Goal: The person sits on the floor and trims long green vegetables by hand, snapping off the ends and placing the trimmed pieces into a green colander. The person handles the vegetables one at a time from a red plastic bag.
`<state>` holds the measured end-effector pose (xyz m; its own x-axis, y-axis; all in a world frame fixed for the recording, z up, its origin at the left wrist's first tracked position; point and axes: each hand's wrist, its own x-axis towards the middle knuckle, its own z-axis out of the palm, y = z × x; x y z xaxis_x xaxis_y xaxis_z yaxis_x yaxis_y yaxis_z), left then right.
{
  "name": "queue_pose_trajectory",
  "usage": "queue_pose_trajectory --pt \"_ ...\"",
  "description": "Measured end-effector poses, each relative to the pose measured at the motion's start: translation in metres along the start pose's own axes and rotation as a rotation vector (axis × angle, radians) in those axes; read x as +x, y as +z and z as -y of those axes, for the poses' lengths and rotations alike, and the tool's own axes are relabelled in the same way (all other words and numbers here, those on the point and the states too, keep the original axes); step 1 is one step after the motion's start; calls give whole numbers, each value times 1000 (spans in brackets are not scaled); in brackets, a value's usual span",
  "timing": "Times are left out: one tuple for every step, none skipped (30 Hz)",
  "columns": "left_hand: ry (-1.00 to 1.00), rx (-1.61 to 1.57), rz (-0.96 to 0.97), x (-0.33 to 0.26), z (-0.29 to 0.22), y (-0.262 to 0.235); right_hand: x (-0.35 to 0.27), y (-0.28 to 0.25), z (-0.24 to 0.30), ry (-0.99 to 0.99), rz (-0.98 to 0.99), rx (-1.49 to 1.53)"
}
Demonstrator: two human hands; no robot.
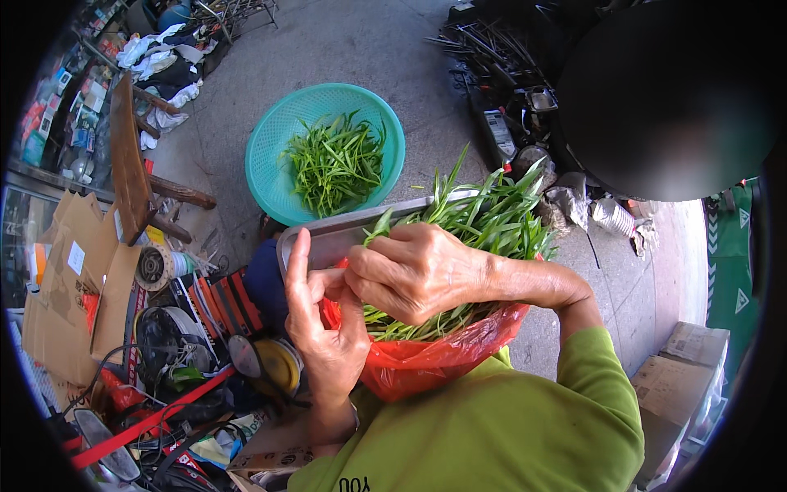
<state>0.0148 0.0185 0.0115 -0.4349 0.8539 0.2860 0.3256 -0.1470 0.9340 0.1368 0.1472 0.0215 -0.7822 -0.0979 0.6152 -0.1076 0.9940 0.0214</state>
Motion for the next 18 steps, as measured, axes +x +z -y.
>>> queue_pose_trajectory --pt "3 -19 -22 0 1 0 3 0 -3 -7 -8 38" --pt "5 -38 -45 0 3 -1 6 0 -7 -15 -16 78" --pt "4 -56 -70 -1 4 -2 8 1 -8 -22 -24 122" --pt "5 -71 -86 -1 1 -3 9 0 -7 -32 -32 121" --pt "33 -64 -87 0 -1 -3 12 -1 -7 -38 -12 113" --pt "59 -56 -88 2 -2 -3 15 -3 -8 -46 8 105" --pt "85 -48 -89 3 -2 -3 18 -4 -8 -53 28 98" --pt "91 -35 -80 4 -2 -5 21 -2 -9 -35 20 94" --pt "109 -54 -110 6 -1 -4 27 -2 -13 -51 -22 128" --pt "126 -74 -140 8 0 -4 30 1 -17 -36 -7 160" --pt "143 -93 -170 9 2 -3 32 4 -20 -21 9 192" --pt "157 -89 -173 11 6 -7 35 10 -24 16 -27 260" --pt "119 -122 -199 11 8 -9 37 14 -28 48 -43 270" --pt "88 -208 -205 11 7 -12 39 16 -34 73 -98 277" --pt "60 -291 -211 12 7 -16 42 19 -43 99 -157 283" --pt "28 -298 -271 12 8 -20 44 23 -50 136 -256 256" --pt "39 -248 -320 10 12 -29 48 22 -56 177 -308 278" --pt "10 -214 -393 8 17 -36 49 23 -62 220 -363 286"
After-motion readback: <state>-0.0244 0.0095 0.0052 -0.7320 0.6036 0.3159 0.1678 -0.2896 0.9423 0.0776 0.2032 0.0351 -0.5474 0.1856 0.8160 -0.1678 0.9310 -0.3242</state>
